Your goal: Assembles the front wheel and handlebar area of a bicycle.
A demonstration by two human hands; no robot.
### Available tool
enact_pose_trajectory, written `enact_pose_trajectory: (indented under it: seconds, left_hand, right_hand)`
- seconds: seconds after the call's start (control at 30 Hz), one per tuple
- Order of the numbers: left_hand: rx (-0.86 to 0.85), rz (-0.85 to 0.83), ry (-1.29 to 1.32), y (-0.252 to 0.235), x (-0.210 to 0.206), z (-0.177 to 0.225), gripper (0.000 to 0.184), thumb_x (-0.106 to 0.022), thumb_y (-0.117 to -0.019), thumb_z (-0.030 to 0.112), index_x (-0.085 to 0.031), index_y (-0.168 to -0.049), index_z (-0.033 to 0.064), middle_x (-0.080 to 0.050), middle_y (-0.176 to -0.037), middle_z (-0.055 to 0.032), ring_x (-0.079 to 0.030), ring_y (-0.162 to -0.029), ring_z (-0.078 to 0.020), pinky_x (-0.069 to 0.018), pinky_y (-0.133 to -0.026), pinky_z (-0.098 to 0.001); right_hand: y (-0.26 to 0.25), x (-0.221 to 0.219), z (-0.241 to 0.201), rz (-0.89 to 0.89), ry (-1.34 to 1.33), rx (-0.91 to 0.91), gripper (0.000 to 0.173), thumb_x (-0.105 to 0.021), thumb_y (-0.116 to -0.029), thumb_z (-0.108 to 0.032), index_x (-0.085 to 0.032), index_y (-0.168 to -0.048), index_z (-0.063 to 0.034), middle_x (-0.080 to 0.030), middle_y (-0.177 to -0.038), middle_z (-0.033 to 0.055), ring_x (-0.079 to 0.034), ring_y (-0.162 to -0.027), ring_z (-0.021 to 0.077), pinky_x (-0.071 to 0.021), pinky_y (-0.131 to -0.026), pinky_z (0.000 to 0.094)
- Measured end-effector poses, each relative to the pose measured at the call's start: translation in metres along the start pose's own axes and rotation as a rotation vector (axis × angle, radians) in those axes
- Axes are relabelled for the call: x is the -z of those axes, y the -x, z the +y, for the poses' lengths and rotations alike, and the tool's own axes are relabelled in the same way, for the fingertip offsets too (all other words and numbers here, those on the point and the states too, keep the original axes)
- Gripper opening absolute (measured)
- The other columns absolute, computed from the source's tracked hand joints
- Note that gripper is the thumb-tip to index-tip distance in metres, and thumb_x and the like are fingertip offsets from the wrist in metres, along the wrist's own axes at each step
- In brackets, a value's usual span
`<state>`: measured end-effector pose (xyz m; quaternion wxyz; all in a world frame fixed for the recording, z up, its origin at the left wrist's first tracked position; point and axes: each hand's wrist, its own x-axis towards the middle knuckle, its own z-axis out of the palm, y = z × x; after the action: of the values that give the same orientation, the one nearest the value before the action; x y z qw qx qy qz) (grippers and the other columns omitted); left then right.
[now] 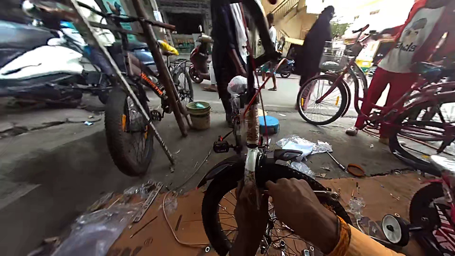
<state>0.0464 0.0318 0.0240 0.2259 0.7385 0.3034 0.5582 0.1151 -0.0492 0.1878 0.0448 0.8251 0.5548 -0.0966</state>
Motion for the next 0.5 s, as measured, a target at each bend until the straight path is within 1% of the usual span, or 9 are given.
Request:
enact_pose_trajectory:
  seconds: [0.03, 0.07, 0.1, 0.13, 0.2, 0.27, 0.37, 0.43, 0.5]
  left_hand:
    - [0.081, -0.019, 0.011, -0.004, 0.001, 0.003, 0.075, -0.077, -0.0825, 0.025, -0.044, -0.139, -0.0113, -0.065, -0.116, -0.0257, -0.070, -0.091, -0.0287, -0.0598, -0.076, -0.0445]
    - [0.140, -0.053, 0.041, -0.009, 0.002, 0.003, 0.084, -0.078, -0.0817, 0.025, -0.036, -0.145, -0.0109, -0.068, -0.112, -0.0222, -0.071, -0.089, -0.0260, -0.0600, -0.077, -0.0439]
    - [0.164, -0.080, 0.091, -0.012, 0.002, 0.001, 0.090, -0.079, -0.0808, 0.026, -0.031, -0.149, -0.0094, -0.069, -0.110, -0.0193, -0.071, -0.087, -0.0224, -0.0601, -0.077, -0.0416]
    - [0.168, -0.097, 0.147, -0.014, 0.002, -0.003, 0.095, -0.080, -0.0794, 0.026, -0.027, -0.152, -0.0072, -0.070, -0.107, -0.0170, -0.070, -0.085, -0.0189, -0.0602, -0.077, -0.0389]
    - [0.159, -0.129, 0.233, -0.017, 0.002, -0.010, 0.102, -0.081, -0.0785, 0.028, -0.023, -0.156, -0.0038, -0.070, -0.106, -0.0144, -0.069, -0.085, -0.0142, -0.0598, -0.079, -0.0344]
    - [0.154, -0.144, 0.254, -0.019, 0.002, -0.013, 0.102, -0.080, -0.0781, 0.027, -0.022, -0.157, -0.0017, -0.069, -0.104, -0.0130, -0.068, -0.084, -0.0127, -0.0594, -0.078, -0.0327]
    - [0.144, -0.186, 0.158, -0.022, 0.003, -0.015, 0.104, -0.080, -0.0749, 0.025, -0.024, -0.159, 0.0035, -0.070, -0.095, -0.0106, -0.068, -0.077, -0.0169, -0.0599, -0.072, -0.0394]
    - [0.134, -0.227, 0.089, -0.026, 0.006, -0.014, 0.105, -0.081, -0.0732, 0.025, -0.025, -0.160, 0.0058, -0.071, -0.091, -0.0103, -0.068, -0.073, -0.0209, -0.0590, -0.068, -0.0446]
    - [0.086, -0.218, 0.035, -0.027, 0.005, -0.014, 0.102, -0.080, -0.0729, 0.025, -0.028, -0.159, 0.0050, -0.070, -0.087, -0.0101, -0.067, -0.068, -0.0221, -0.0583, -0.065, -0.0459]
  right_hand:
    - [0.000, 0.000, 0.001, -0.005, 0.000, 0.004, 0.025, -0.050, -0.1025, -0.014, -0.064, -0.122, -0.0072, -0.070, -0.106, 0.0179, -0.069, -0.099, 0.0383, -0.0543, -0.080, 0.0564]
    - [0.000, -0.001, 0.002, 0.009, 0.002, 0.005, 0.025, -0.049, -0.1036, -0.017, -0.064, -0.122, -0.0085, -0.070, -0.104, 0.0172, -0.069, -0.097, 0.0380, -0.0544, -0.078, 0.0561]
    - [0.000, -0.001, 0.003, 0.015, 0.002, -0.001, 0.026, -0.048, -0.1048, -0.020, -0.063, -0.123, -0.0099, -0.070, -0.102, 0.0164, -0.070, -0.096, 0.0374, -0.0545, -0.078, 0.0555]
    - [0.000, -0.001, 0.003, 0.012, 0.003, -0.010, 0.026, -0.047, -0.1055, -0.021, -0.061, -0.125, -0.0112, -0.070, -0.101, 0.0157, -0.070, -0.096, 0.0369, -0.0547, -0.078, 0.0547]
    - [-0.002, -0.001, 0.001, 0.010, 0.009, -0.019, 0.025, -0.048, -0.1052, -0.021, -0.058, -0.126, -0.0120, -0.070, -0.098, 0.0145, -0.070, -0.095, 0.0361, -0.0553, -0.078, 0.0531]
    - [-0.004, -0.001, -0.001, -0.002, 0.016, -0.019, 0.025, -0.050, -0.1045, -0.021, -0.057, -0.127, -0.0116, -0.069, -0.098, 0.0145, -0.070, -0.094, 0.0361, -0.0555, -0.077, 0.0526]
    - [-0.010, -0.005, -0.001, 0.005, -0.002, -0.027, 0.026, -0.054, -0.1037, -0.026, -0.058, -0.126, -0.0127, -0.070, -0.097, 0.0137, -0.070, -0.094, 0.0353, -0.0556, -0.077, 0.0525]
    - [-0.010, -0.016, 0.002, 0.097, -0.045, -0.043, 0.025, -0.055, -0.1033, -0.029, -0.060, -0.123, -0.0152, -0.070, -0.092, 0.0117, -0.071, -0.090, 0.0341, -0.0557, -0.074, 0.0516]
    - [-0.008, -0.038, 0.007, 0.275, -0.138, -0.045, 0.026, -0.057, -0.1009, -0.029, -0.062, -0.124, -0.0179, -0.070, -0.084, 0.0093, -0.071, -0.080, 0.0323, -0.0558, -0.068, 0.0508]
